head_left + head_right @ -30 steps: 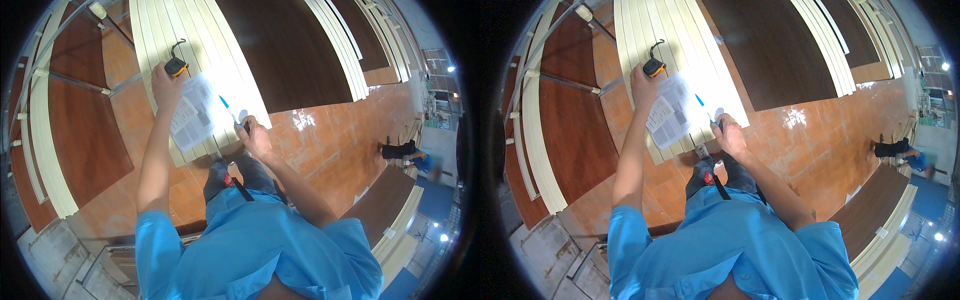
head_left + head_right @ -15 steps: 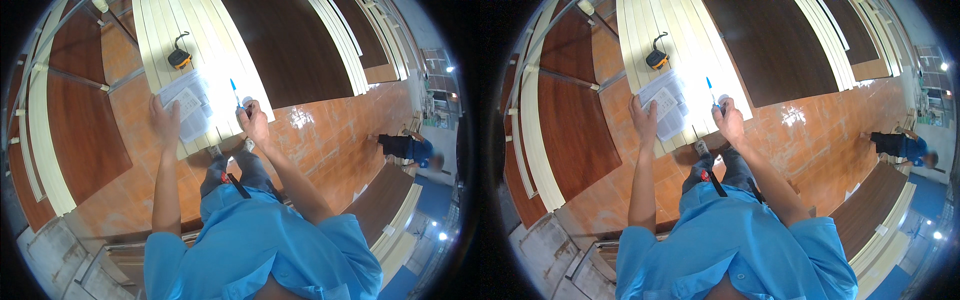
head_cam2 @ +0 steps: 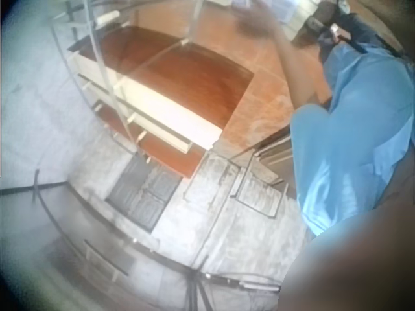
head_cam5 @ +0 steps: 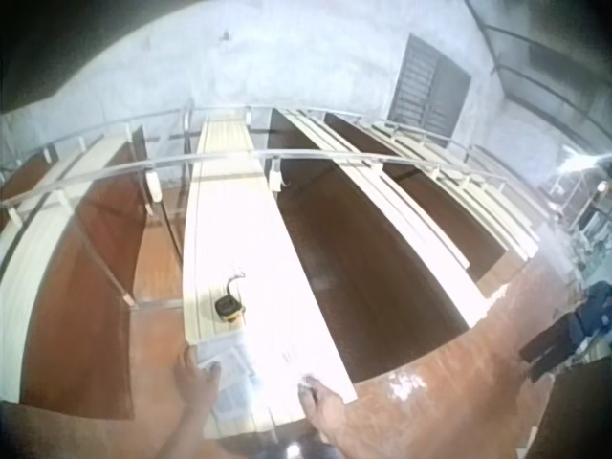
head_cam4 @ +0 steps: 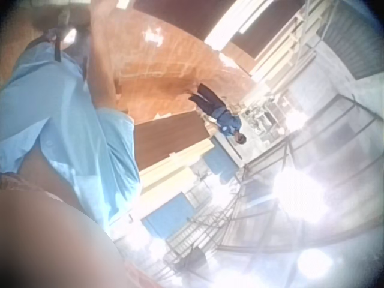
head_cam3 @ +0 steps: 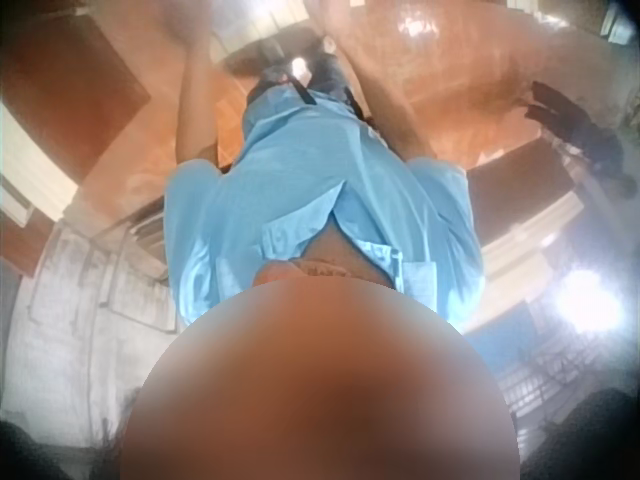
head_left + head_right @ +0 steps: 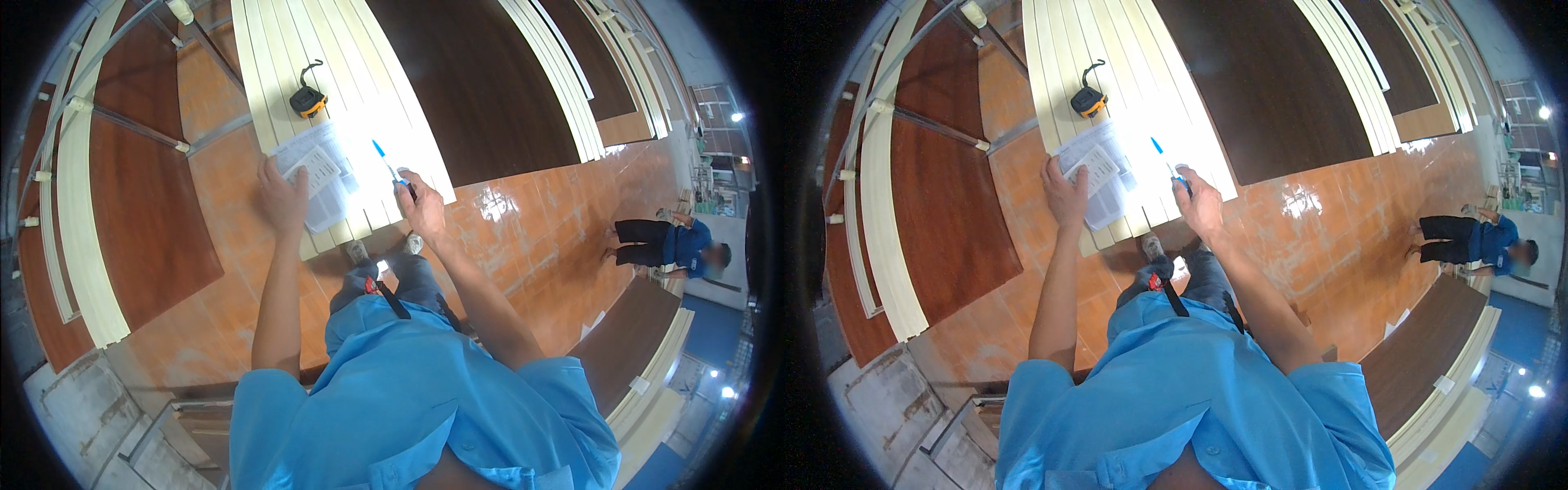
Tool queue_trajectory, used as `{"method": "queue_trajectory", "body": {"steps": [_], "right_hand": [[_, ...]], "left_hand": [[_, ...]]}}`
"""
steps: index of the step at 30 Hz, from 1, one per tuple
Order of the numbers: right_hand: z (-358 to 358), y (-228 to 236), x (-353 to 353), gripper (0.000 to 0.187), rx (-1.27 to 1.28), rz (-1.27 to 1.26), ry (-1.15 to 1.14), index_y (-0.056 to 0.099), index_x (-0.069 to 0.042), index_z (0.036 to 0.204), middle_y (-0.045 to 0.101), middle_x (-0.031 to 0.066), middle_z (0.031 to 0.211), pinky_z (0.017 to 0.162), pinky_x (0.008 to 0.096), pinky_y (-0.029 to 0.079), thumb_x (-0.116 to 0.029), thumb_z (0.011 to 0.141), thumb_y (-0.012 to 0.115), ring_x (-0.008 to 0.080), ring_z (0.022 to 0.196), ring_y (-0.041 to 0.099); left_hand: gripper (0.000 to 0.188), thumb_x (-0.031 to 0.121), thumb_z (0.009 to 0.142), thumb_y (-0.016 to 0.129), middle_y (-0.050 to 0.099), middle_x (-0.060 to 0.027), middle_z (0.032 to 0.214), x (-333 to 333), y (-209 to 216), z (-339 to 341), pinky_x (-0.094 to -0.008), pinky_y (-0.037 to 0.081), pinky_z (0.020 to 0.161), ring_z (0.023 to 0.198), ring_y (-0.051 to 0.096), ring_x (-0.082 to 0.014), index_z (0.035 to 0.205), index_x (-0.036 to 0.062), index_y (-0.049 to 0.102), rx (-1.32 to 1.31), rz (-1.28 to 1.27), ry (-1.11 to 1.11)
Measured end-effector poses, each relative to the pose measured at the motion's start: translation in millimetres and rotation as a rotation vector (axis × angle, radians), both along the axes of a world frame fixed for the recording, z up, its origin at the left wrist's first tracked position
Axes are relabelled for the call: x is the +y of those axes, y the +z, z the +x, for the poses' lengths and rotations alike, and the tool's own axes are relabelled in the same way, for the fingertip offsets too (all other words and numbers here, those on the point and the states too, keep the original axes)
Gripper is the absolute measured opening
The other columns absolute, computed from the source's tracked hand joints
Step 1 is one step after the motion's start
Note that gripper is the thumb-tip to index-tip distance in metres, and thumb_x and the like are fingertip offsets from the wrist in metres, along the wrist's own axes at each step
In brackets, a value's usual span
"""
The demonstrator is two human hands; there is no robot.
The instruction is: The person measures a large wood panel with a tape measure and marks it with a pen. They then move a metal frame and lift the panel to place it on a stack. The person repeats the measuring process on another panel.
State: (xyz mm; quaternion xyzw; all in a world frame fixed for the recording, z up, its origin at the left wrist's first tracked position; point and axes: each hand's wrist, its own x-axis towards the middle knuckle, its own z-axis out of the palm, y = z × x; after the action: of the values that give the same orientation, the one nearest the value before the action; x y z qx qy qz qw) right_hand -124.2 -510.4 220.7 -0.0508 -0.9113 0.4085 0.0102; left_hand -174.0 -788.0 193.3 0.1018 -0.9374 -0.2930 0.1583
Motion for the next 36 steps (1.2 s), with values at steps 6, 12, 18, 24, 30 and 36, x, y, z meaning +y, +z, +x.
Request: {"method": "queue_trajectory", "body": {"steps": [6, 12, 18, 24, 30, 36], "right_hand": [[2.4, 7.2, -2.5, 0.032, 0.012, 0.052, 0.076, 0.065, -0.011, 0.127, 0.072, 0.0166, 0.115, 0.087, 0.0455, 0.056, -0.025, 0.098, 0.062, 0.0365, 0.100, 0.070], [0.8, 7.5, -3.3, 0.032, 0.052, 0.084, 0.107, 0.065, -0.011, 0.126, 0.072, 0.0165, 0.112, 0.086, 0.0447, 0.056, -0.024, 0.096, 0.064, 0.0358, 0.097, 0.071], [-1.4, 8.6, -4.9, 0.032, 0.004, 0.087, 0.093, 0.065, -0.010, 0.125, 0.073, 0.0162, 0.111, 0.086, 0.0440, 0.056, -0.024, 0.096, 0.064, 0.0350, 0.096, 0.071], [-1.3, 8.8, -5.1, 0.033, -0.023, 0.067, 0.081, 0.064, -0.010, 0.126, 0.072, 0.0154, 0.113, 0.088, 0.0442, 0.055, -0.024, 0.095, 0.064, 0.0348, 0.097, 0.071], [-0.2, 4.9, -4.5, 0.034, -0.008, 0.060, 0.082, 0.064, -0.011, 0.126, 0.072, 0.0146, 0.114, 0.089, 0.0433, 0.055, -0.022, 0.094, 0.064, 0.0341, 0.097, 0.071], [0.7, 2.6, -3.8, 0.035, 0.006, 0.049, 0.077, 0.063, -0.010, 0.127, 0.072, 0.0159, 0.112, 0.088, 0.0432, 0.055, -0.022, 0.094, 0.064, 0.0342, 0.097, 0.071]], "left_hand": [[0.064, 0.035, 0.091, 0.069, 0.043, -0.0256, 0.147, 0.4, 3.9, 0.7, -0.0490, 0.045, 0.106, 0.130, 0.049, -0.0430, 0.137, -0.0022, 0.044, -0.023, -0.012, -0.009], [0.063, 0.034, 0.091, 0.068, 0.041, -0.0255, 0.148, 2.4, 8.8, 0.7, -0.0497, 0.044, 0.107, 0.131, 0.049, -0.0435, 0.138, -0.0019, 0.044, -0.022, 0.009, -0.004], [0.063, 0.033, 0.092, 0.068, 0.039, -0.0251, 0.150, 3.5, 9.9, 1.8, -0.0510, 0.043, 0.108, 0.132, 0.048, -0.0441, 0.139, -0.0014, 0.043, -0.057, 0.020, 0.000], [0.063, 0.034, 0.093, 0.067, 0.040, -0.0244, 0.150, 3.1, 6.3, 1.8, -0.0508, 0.043, 0.108, 0.131, 0.048, -0.0441, 0.139, -0.0004, 0.043, -0.040, 0.016, 0.004], [0.064, 0.038, 0.095, 0.064, 0.034, -0.0187, 0.154, 0.3, 1.7, 1.8, -0.0504, 0.047, 0.105, 0.135, 0.046, -0.0407, 0.143, 0.0040, 0.040, -0.078, -0.025, 0.000], [0.064, 0.039, 0.096, 0.064, 0.036, -0.0184, 0.154, 0.0, -0.2, 1.4, -0.0506, 0.048, 0.104, 0.134, 0.047, -0.0413, 0.143, 0.0043, 0.039, -0.039, -0.044, -0.005]]}}
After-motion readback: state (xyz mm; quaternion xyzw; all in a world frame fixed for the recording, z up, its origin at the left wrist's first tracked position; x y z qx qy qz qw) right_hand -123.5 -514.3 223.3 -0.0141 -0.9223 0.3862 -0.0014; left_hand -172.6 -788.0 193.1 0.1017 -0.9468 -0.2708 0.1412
